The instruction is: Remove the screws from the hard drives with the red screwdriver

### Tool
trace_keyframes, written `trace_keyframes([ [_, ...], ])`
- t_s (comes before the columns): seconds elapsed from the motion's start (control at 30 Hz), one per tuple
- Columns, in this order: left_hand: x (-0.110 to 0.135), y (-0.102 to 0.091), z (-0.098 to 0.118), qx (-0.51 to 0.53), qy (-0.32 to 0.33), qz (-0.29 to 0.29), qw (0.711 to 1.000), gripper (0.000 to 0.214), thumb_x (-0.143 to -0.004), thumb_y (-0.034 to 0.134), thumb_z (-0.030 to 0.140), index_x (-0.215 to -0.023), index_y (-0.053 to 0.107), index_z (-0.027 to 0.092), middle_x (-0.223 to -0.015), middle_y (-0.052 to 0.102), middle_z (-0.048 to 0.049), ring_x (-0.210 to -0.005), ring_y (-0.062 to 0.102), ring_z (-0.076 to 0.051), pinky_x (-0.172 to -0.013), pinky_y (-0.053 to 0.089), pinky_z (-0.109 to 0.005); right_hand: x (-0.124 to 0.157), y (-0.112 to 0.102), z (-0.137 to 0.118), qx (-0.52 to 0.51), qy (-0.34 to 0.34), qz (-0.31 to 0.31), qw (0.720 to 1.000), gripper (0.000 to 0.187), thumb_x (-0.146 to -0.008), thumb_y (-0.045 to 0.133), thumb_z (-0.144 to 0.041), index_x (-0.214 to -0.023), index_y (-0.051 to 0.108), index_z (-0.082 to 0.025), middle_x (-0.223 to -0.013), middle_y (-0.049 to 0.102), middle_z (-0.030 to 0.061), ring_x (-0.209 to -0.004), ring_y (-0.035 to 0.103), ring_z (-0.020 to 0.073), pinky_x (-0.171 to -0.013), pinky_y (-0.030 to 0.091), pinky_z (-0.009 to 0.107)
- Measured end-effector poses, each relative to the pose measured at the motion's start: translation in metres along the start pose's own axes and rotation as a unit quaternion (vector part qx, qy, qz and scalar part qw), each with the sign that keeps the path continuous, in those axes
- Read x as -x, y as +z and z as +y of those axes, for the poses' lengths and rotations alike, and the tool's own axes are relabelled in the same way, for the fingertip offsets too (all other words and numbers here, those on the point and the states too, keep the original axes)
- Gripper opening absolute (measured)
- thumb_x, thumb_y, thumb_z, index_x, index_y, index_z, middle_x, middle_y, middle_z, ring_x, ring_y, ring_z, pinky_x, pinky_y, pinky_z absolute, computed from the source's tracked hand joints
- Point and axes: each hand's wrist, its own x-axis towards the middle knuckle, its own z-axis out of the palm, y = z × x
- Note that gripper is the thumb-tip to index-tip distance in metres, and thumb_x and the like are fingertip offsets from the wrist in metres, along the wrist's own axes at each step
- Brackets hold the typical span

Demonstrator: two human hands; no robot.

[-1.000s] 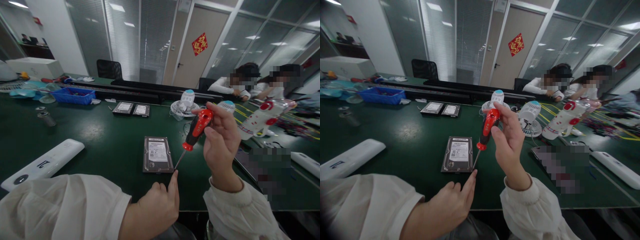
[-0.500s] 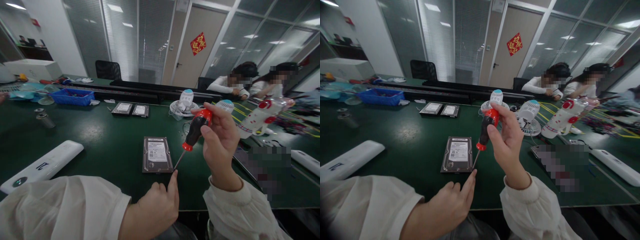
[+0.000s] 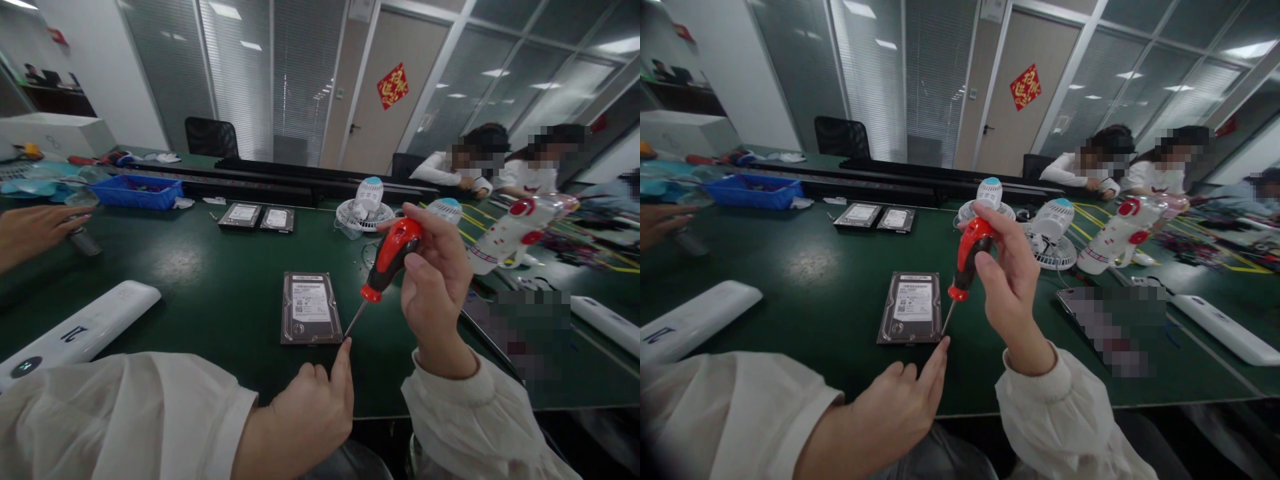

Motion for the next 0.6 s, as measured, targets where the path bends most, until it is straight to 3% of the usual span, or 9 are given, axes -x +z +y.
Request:
trace_keyframes([
  [0.17, -0.0001, -0.0013, 0.0000, -0.003, -0.003, 0.001, 1.000, 0.042, -0.097, 0.045, 0.020, -0.129, 0.067, 0.002, -0.140, 0.055, -0.0327, -0.060, 0.066, -0.016, -0.048, 0.046, -0.028, -0.0020, -0.0005, -0.0058, 0.070, 0.000, 0.012, 0.997, 0.047, -0.078, 0.077, -0.030, -0.123, 0.065, -0.034, -0.110, 0.067, 0.0030, -0.094, 0.065, 0.0212, -0.082, 0.058, 0.040],
  [0.4, -0.0007, 0.0018, 0.0009, 0.007, -0.011, 0.010, 1.000, 0.042, -0.096, 0.045, 0.017, -0.127, 0.068, 0.002, -0.139, 0.056, -0.0316, -0.059, 0.065, -0.016, -0.046, 0.045, -0.028, -0.0019, -0.0004, -0.0039, -0.016, 0.016, 0.014, 1.000, 0.043, -0.087, 0.058, -0.033, -0.129, 0.062, -0.026, -0.107, 0.072, 0.0040, -0.098, 0.069, 0.0236, -0.090, 0.054, 0.044],
  [0.5, -0.0007, 0.0028, 0.0016, 0.006, -0.012, 0.010, 1.000, 0.042, -0.096, 0.045, 0.018, -0.127, 0.068, 0.002, -0.140, 0.057, -0.0311, -0.058, 0.064, -0.016, -0.047, 0.045, -0.028, -0.0028, 0.0007, -0.0051, -0.013, 0.022, 0.003, 1.000, 0.037, -0.086, 0.063, -0.031, -0.123, 0.061, -0.026, -0.108, 0.073, 0.0029, -0.102, 0.070, 0.0236, -0.093, 0.054, 0.045],
  [0.6, -0.0006, 0.0017, 0.0021, 0.003, -0.015, 0.012, 1.000, 0.042, -0.096, 0.044, 0.018, -0.126, 0.069, 0.004, -0.140, 0.056, -0.0308, -0.056, 0.062, -0.015, -0.047, 0.045, -0.029, -0.0041, 0.0011, -0.0085, 0.028, 0.008, -0.005, 1.000, 0.042, -0.080, 0.074, -0.026, -0.120, 0.062, -0.028, -0.113, 0.071, 0.0034, -0.107, 0.069, 0.0233, -0.096, 0.055, 0.044],
])
